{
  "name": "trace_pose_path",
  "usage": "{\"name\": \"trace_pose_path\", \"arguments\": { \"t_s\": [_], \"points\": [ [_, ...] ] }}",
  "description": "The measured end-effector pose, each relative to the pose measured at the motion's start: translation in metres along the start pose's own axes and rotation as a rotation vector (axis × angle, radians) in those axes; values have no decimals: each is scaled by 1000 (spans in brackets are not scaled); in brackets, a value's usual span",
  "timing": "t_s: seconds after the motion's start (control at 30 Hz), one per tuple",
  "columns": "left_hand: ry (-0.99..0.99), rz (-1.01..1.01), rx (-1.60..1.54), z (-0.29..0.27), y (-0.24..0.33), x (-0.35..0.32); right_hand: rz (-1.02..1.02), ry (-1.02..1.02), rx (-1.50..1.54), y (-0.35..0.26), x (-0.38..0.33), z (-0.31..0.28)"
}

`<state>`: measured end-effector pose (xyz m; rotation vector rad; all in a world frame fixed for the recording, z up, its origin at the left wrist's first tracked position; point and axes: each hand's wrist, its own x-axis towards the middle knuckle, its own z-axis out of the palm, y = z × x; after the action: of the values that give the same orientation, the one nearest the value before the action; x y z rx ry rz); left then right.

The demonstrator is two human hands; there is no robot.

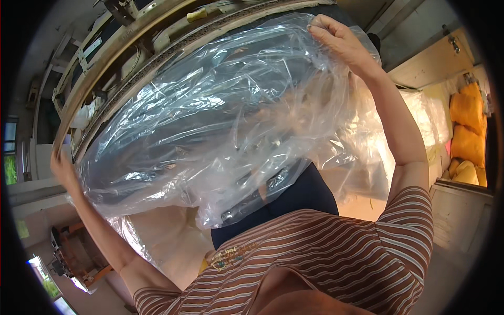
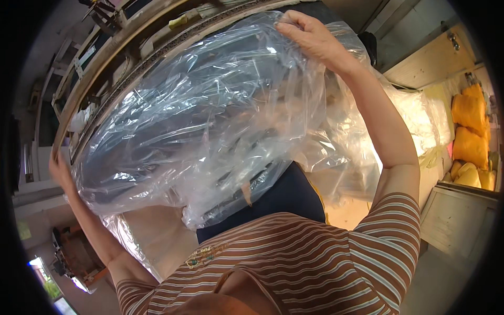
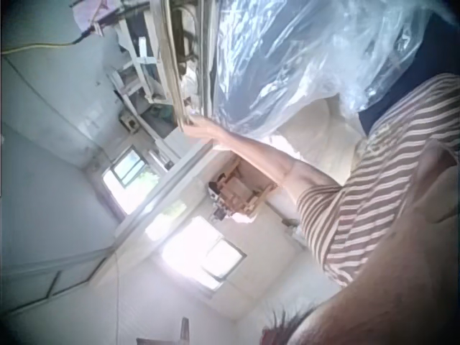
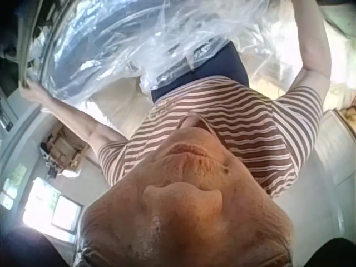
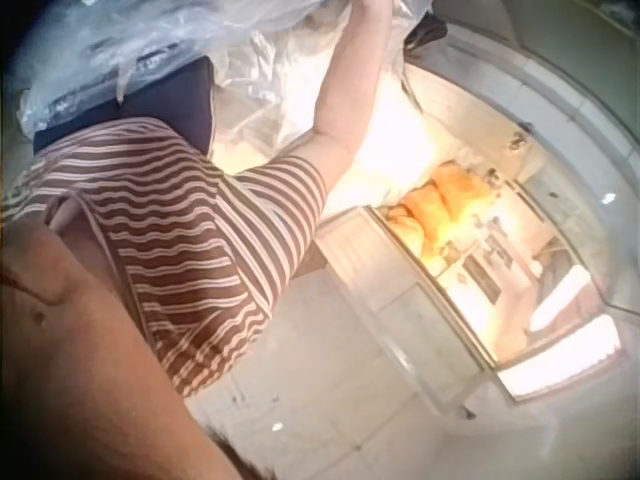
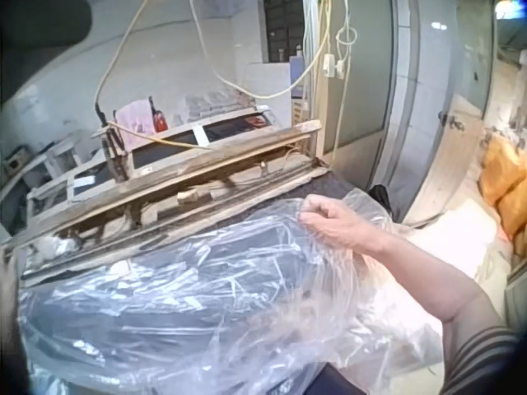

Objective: Wrapping a large dark-grey foam or rubber product in plastic film on a workbench.

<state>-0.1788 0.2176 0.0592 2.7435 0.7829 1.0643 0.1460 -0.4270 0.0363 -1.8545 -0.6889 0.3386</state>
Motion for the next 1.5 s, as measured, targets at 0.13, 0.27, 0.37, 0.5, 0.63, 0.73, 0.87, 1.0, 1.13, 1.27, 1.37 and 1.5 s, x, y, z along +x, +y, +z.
{"name": "trace_pose_path", "arguments": {
  "t_s": [0.13, 0.27, 0.37, 0.5, 0.63, 0.73, 0.87, 1.0, 1.13, 1.27, 1.37, 1.5],
  "points": [
    [-276, 268, -693, 52, 330, -41, -142, 33, -10, -17, -28, 9],
    [-468, 528, -936, 106, 469, -88, -339, 100, -252, -37, -60, 14],
    [-594, 440, -1038, 145, 460, -94, -494, 26, -713, -9, -106, -13],
    [-448, 280, -763, 158, 367, -85, 218, -222, -1035, 143, -270, -95],
    [-389, -165, -629, 123, 215, -77, 985, -846, -1506, 249, -447, -215],
    [-296, -78, -390, 67, 89, -84, 1031, -356, -1615, 238, -415, -271],
    [-274, -313, -231, 43, -66, -96, 436, 499, -1560, 183, -234, -364],
    [-204, -709, -223, 6, -106, -110, -501, 856, 114, 57, -39, -292],
    [-391, -563, 107, -31, -138, -137, -358, 746, -556, 4, -22, -163],
    [-337, -807, -418, -32, -145, -154, -350, 376, -807, 91, -19, -117],
    [-615, -757, -212, -76, -169, -134, 131, 207, -992, 29, -7, -106],
    [-664, -781, -462, 25, -74, -147, -184, 399, -1148, 99, 16, -99]
  ]
}}
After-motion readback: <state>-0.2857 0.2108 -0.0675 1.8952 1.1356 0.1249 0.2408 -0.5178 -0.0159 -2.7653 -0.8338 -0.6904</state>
